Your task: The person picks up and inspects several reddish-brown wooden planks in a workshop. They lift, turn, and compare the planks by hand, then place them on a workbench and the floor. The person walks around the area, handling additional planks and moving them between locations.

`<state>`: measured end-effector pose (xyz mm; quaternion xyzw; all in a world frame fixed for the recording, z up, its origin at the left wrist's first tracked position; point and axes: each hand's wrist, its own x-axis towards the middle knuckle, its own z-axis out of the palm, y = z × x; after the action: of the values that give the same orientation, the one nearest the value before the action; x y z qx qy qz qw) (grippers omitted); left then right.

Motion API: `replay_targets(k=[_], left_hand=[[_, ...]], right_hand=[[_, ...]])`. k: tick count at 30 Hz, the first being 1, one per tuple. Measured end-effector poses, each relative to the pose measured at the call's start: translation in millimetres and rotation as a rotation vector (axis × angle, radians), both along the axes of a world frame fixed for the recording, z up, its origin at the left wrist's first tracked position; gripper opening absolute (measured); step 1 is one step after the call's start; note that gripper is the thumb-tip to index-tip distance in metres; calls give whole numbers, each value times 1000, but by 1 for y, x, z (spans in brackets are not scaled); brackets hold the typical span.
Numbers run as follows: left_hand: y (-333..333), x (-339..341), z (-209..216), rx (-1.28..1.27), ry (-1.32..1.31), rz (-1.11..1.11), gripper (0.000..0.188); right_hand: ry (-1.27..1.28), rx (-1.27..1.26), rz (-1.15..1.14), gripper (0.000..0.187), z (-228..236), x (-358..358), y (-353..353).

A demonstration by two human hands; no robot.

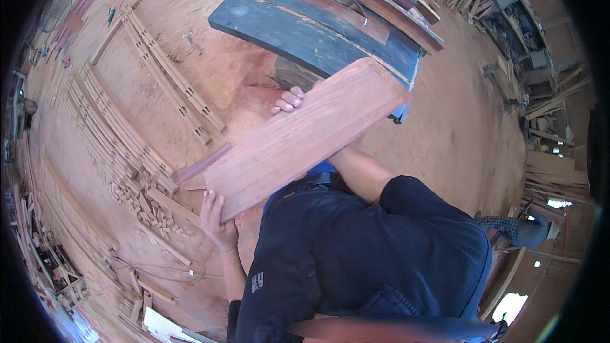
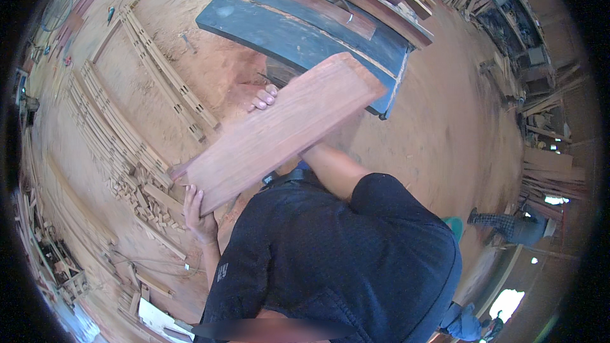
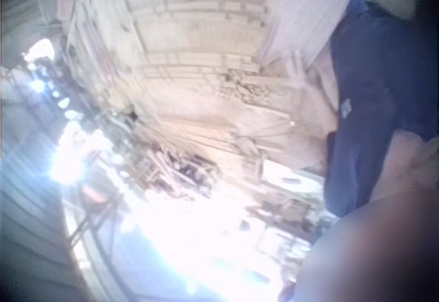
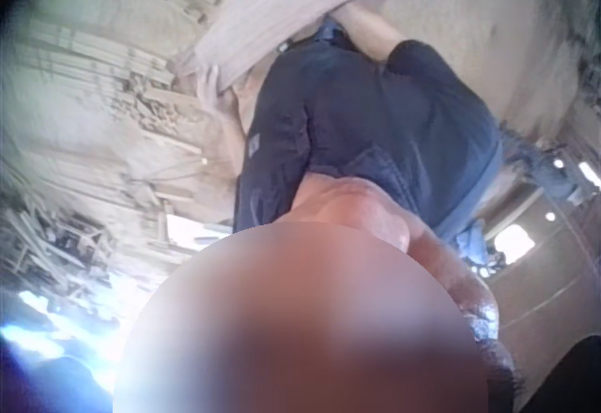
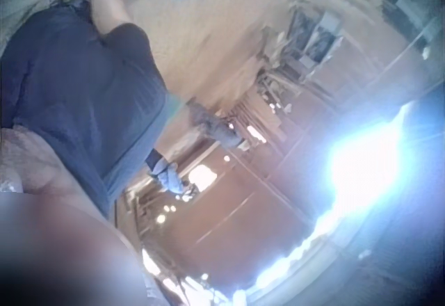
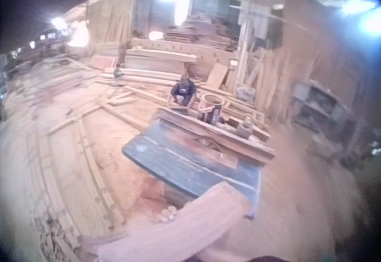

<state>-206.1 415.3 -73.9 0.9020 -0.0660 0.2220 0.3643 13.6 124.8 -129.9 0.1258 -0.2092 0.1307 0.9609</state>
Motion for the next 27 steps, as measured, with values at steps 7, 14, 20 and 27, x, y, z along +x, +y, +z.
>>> replay_targets(k=[7,14,20,27], left_hand=[[-40,56,-32,-1105,333,153,22],[-128,127,-41,-1128,732,117,43],[-186,143,-85,-917,1002,-235,47],[-225,132,-121,-1324,1966,-412,64]], right_hand=[[892,-561,-222,64,3,-78,-77],[1085,-1150,-625,43,25,-90,-154],[1041,-1751,-779,30,68,-112,-237],[46,-2506,-1073,47,62,-88,-316]])
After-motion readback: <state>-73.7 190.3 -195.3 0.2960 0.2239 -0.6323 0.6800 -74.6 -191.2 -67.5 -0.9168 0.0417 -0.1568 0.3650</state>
